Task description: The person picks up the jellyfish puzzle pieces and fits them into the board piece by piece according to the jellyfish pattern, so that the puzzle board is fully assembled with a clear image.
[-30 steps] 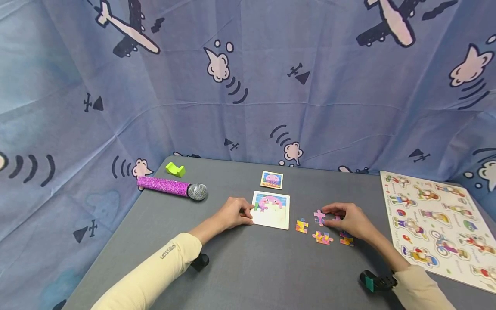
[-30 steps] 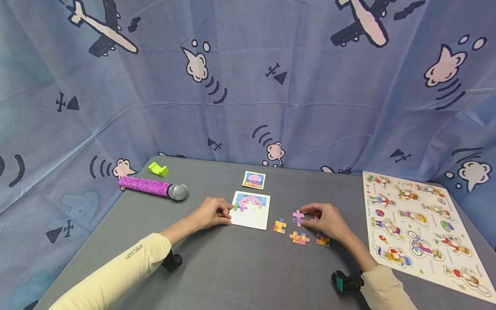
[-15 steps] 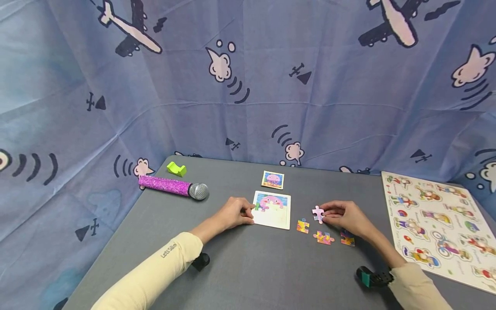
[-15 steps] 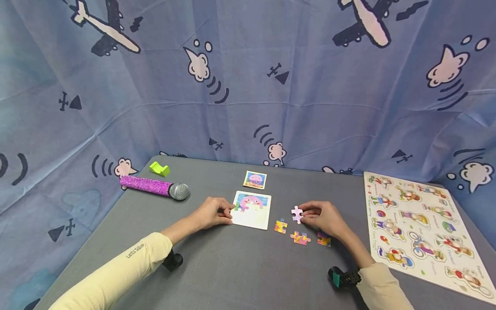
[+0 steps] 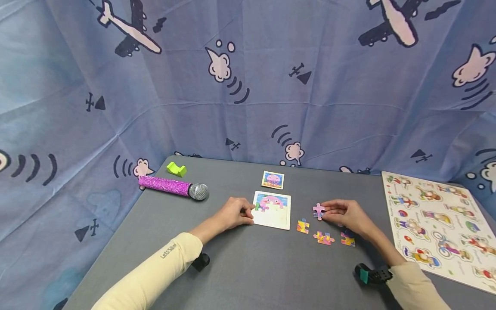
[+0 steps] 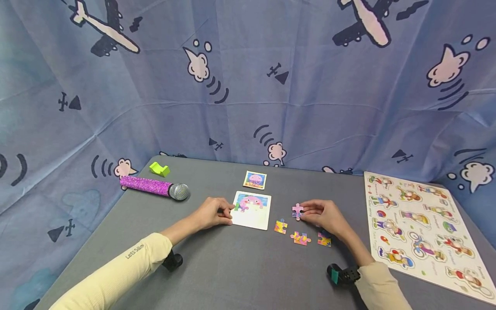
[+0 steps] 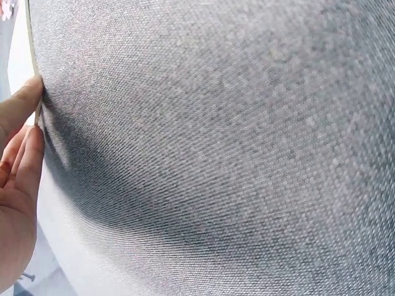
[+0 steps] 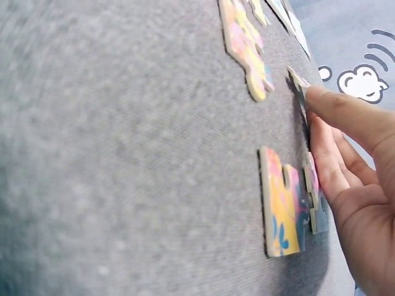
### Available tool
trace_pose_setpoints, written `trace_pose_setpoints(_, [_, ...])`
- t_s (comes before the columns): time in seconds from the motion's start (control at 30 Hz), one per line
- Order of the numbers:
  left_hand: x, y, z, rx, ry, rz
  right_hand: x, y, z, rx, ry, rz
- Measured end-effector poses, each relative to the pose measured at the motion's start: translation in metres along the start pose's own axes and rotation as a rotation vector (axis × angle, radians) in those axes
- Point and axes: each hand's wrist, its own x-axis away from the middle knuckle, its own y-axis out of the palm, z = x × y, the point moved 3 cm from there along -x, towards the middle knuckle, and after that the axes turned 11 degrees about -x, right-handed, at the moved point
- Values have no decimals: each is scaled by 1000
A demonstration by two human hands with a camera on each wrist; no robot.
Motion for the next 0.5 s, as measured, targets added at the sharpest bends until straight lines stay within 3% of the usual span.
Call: trace_pose_setpoints(0.5, [0,1,-1,8,-18,-12,1,-3,3,-64,-13,58])
